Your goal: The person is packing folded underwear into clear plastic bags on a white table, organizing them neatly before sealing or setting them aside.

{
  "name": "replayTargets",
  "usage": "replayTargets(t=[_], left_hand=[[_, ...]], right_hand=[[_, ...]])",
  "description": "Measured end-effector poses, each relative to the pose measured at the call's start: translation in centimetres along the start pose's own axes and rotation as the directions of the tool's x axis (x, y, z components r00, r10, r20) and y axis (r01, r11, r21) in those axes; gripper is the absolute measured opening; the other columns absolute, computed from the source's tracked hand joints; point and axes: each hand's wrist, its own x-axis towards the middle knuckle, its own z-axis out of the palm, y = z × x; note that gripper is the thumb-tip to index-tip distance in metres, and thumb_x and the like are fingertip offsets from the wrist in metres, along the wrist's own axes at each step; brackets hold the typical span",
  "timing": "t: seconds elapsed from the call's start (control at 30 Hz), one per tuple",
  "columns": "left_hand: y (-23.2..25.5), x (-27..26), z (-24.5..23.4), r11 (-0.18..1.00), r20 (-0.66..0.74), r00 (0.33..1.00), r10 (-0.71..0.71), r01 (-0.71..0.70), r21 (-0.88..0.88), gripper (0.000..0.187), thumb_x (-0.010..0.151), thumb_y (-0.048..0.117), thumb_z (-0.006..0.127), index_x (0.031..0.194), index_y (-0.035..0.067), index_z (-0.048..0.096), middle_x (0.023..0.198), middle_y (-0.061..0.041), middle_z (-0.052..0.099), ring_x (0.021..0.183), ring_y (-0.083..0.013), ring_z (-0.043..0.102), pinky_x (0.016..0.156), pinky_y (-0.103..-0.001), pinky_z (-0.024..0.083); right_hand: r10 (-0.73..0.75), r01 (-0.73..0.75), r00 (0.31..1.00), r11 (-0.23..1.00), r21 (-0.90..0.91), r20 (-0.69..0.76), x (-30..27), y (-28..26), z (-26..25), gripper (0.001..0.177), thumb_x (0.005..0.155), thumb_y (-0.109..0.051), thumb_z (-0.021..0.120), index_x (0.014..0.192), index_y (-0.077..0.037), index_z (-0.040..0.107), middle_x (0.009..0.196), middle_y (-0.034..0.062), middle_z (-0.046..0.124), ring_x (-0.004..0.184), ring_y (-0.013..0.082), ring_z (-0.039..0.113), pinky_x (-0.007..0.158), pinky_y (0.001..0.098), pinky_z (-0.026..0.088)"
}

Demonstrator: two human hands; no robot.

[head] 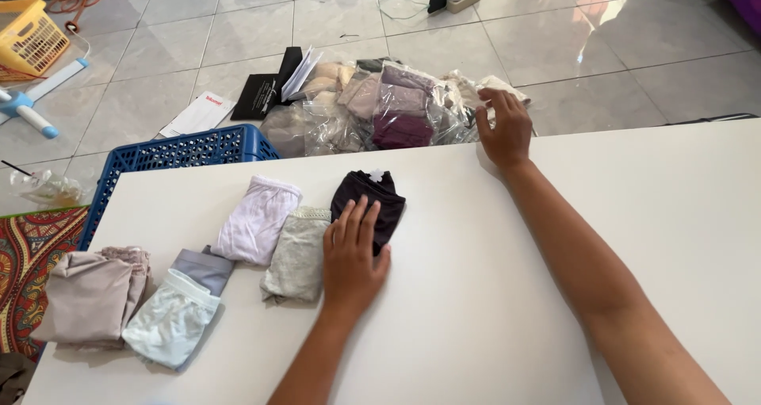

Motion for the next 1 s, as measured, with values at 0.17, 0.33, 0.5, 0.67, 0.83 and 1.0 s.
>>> replayTargets(t=[0.17, 0.33, 0.5, 0.67, 0.83, 1.0], left_hand=[[-0.9, -0.7, 0.6, 0.994, 0.179, 0.982, -0.057, 0.072, -0.079, 0.049, 0.094, 0.032, 0.062, 0.14, 0.015, 0.061, 0.141, -0.012, 0.06, 0.135, -0.0304, 0.053, 0.11, -0.049, 0.036], [-1.3, -1.4, 2.3, 0.996, 0.15, 0.985, -0.088, 0.092, -0.02, 0.049, 0.094, 0.034, 0.062, 0.139, 0.017, 0.061, 0.139, -0.01, 0.06, 0.134, -0.0288, 0.053, 0.108, -0.048, 0.037], [-1.2, -1.5, 2.5, 0.999, 0.093, 0.995, -0.042, 0.044, -0.017, 0.052, 0.088, 0.035, 0.065, 0.137, 0.018, 0.062, 0.136, -0.008, 0.061, 0.134, -0.0274, 0.053, 0.109, -0.048, 0.036], [-0.4, -1.2, 0.9, 0.998, 0.077, 0.995, -0.059, 0.058, 0.011, 0.049, 0.092, 0.034, 0.062, 0.137, 0.016, 0.061, 0.139, -0.008, 0.059, 0.136, -0.0266, 0.05, 0.111, -0.051, 0.033], [-0.5, -0.4, -1.6, 0.997, 0.002, 0.997, -0.083, 0.083, -0.01, 0.049, 0.094, 0.034, 0.066, 0.138, 0.014, 0.059, 0.143, -0.008, 0.055, 0.136, -0.0268, 0.05, 0.113, -0.052, 0.03], [-4.4, 1.2, -5.7, 0.939, -0.111, 0.933, -0.342, 0.335, -0.081, 0.047, 0.091, 0.018, 0.069, 0.137, 0.017, 0.057, 0.135, -0.003, 0.059, 0.131, -0.0245, 0.053, 0.112, -0.051, 0.038]], right_hand=[[0.005, -0.005, 0.998, 1.0, 0.006, -0.058, -0.3, 0.9, 0.1, 0.025, 0.092, -0.006, 0.067, 0.116, -0.012, 0.065, 0.1, 0.0045, 0.068, 0.092, 0.0248, 0.068, 0.086, 0.0406, 0.054], [0.012, -0.011, 0.999, 1.0, -0.025, 0.031, -1.4, 2.5, 1.5, 0.022, 0.093, -0.013, 0.068, 0.115, -0.017, 0.067, 0.098, 0.0031, 0.066, 0.095, 0.0272, 0.068, 0.087, 0.0404, 0.055], [-0.015, 0.022, 0.997, 0.996, -0.084, 0.077, -1.6, 3.6, 2.1, 0.025, 0.091, -0.01, 0.071, 0.114, -0.019, 0.07, 0.095, 0.003, 0.066, 0.093, 0.0271, 0.069, 0.086, 0.0409, 0.056], [0.014, -0.017, 0.991, 1.0, 0.023, 0.131, -1.7, 4.7, 1.9, 0.023, 0.093, -0.008, 0.069, 0.114, -0.016, 0.072, 0.098, 0.0036, 0.071, 0.092, 0.0262, 0.068, 0.083, 0.0398, 0.053], [0.147, -0.181, 0.956, 0.977, 0.115, 0.256, -1.3, 4.6, 1.3, 0.013, 0.099, -0.008, 0.072, 0.111, -0.012, 0.077, 0.098, 0.0034, 0.074, 0.091, 0.0218, 0.068, 0.084, 0.0372, 0.05], [0.296, -0.392, 0.878, 0.896, 0.21, 0.377, -1.5, 3.3, 0.0, 0.019, 0.101, -0.003, 0.057, 0.107, -0.012, 0.073, 0.095, 0.0004, 0.073, 0.091, 0.0114, 0.066, 0.089, 0.0269, 0.05]])
